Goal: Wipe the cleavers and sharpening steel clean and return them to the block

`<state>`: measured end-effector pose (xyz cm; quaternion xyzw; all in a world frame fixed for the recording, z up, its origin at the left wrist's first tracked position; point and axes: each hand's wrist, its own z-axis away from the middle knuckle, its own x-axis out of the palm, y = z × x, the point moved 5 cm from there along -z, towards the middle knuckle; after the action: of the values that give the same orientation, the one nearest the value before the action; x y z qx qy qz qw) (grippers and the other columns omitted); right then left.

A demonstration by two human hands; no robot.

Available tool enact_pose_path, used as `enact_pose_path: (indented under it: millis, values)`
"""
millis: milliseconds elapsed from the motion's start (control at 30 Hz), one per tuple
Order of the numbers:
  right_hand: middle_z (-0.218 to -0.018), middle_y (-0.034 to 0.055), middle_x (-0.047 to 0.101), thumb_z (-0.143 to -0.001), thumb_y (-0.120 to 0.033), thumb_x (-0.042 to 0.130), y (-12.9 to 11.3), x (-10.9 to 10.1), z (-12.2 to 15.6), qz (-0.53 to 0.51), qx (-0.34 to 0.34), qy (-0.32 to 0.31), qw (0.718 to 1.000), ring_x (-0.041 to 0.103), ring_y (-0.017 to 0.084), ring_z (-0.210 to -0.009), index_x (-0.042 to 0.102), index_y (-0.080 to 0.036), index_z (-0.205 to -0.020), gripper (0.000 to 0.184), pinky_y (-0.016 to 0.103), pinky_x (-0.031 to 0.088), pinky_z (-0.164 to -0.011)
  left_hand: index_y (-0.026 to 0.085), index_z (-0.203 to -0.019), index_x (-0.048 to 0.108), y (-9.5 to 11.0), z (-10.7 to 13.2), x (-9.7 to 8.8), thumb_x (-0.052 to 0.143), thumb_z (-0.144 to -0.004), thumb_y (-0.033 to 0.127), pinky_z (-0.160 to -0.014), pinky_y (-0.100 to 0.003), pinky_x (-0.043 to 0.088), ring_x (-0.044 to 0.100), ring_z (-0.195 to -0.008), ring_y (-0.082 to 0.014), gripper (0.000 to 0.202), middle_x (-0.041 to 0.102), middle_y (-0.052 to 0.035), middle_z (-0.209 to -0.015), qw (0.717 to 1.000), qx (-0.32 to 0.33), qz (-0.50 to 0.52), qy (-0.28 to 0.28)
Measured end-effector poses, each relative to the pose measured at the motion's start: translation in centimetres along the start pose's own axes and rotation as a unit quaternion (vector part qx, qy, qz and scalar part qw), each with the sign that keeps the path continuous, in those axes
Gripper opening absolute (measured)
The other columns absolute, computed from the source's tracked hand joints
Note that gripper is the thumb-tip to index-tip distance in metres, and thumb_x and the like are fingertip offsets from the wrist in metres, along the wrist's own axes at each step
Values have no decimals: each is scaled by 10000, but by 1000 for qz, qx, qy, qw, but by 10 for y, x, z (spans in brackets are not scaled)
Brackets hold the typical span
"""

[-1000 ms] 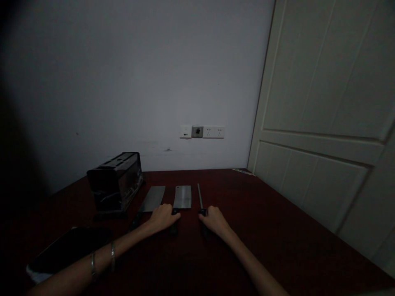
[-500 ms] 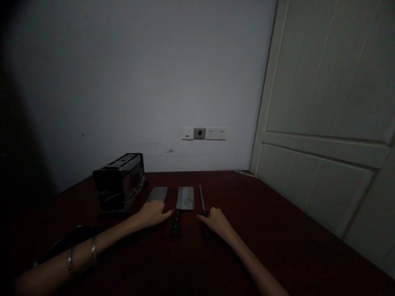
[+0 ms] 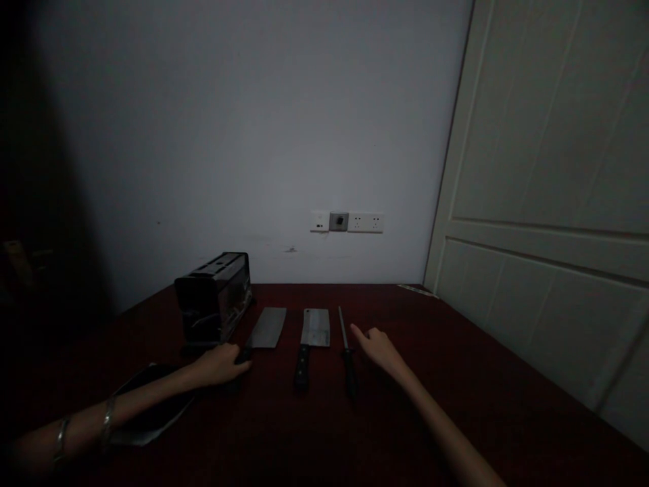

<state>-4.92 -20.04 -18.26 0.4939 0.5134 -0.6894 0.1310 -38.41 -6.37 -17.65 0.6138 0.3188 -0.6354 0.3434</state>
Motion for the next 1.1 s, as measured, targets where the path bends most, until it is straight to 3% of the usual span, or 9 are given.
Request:
enact_pose_path:
  millis: [567,733,867,1000,1100]
  values:
    - [-612,119,653,-830,-570,328,36,-7,-9,-39,20,21,999,625,191,-557,552,-156,-611,519,249,408,-516,85,-881,661,49,-6,1,417,-732,458,-734,-403,473,622,-891,-327,469,660,-194,-929,999,23,-14,34]
    - [-645,133,662,-834,-566,321,38,-2,-14,-25,16,19,999,629,194,-555,585,-133,-665,534,250,403,-496,79,-895,665,50,-5,0,414,-740,503,-727,-425,473,622,-886,-347,517,660,-203,-933,999,24,-27,38]
    - [-636,125,663,-843,-557,305,39,1,-18,6,6,12,1000,636,195,-576,607,-127,-673,552,250,413,-517,91,-801,682,43,-10,-7,259,-790,621,-715,-462,461,626,-855,-369,678,670,-210,-862,999,16,1,47]
    - [-764,146,676,-826,-494,388,40,0,-24,74,-1,39,997,649,245,-741,624,-136,-703,446,286,429,-606,99,-795,672,27,-37,-19,215,-839,561,-771,-465,434,607,-919,-363,651,660,-218,-917,996,-16,62,67]
    - [-906,168,660,-827,-414,408,37,1,-32,126,-7,75,989,627,288,-859,628,-135,-839,356,342,436,-678,120,-875,654,18,-67,-22,263,-864,479,-799,-408,434,589,-983,-318,531,643,-187,-1010,992,-35,96,78]
